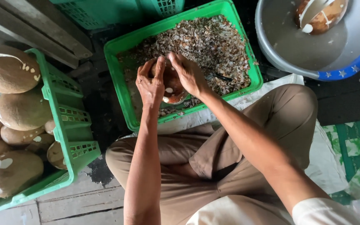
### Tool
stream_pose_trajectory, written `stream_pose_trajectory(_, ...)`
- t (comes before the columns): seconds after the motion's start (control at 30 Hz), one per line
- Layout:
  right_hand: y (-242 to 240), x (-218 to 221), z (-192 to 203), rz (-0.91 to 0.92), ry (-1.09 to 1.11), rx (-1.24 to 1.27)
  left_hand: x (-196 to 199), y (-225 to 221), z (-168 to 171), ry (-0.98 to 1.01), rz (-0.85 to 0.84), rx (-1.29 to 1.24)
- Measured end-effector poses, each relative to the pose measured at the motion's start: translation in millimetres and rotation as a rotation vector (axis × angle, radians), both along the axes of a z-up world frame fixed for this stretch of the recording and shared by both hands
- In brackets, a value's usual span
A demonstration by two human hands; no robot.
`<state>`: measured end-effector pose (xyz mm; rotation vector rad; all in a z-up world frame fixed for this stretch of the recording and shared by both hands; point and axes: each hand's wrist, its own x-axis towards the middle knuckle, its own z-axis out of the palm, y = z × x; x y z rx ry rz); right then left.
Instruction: Person uses a small tool to slowly pick and pry the fibrous husk off a coconut.
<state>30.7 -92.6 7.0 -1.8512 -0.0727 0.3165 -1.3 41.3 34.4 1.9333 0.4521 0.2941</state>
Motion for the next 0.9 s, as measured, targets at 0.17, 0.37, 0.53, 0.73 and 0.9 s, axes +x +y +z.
stream_pose_trajectory(0.17,3,8,-30,-0.02,-0.019,-0.008,0,2,-1,0.026,-0.004,-0.021)
stream_pose_trajectory(0.37,0,3,-24,-0.091,-0.038,0.021,4,-3,-3,0.133,0.003,0.008)
stream_pose_trajectory(0.53,-1,-13,21,-0.119,-0.01,0.032,4,-2,3,0.191,-0.022,0.004)
stream_pose_trajectory(0.73,-1,-8,-7,-0.158,0.011,0.054,14,1,-5,0.251,-0.057,0.093)
stream_pose_trajectory(0.9,-2,-15,-5,-0.231,0.036,0.146,-2,-9,-7,-0.111,-0.072,0.444)
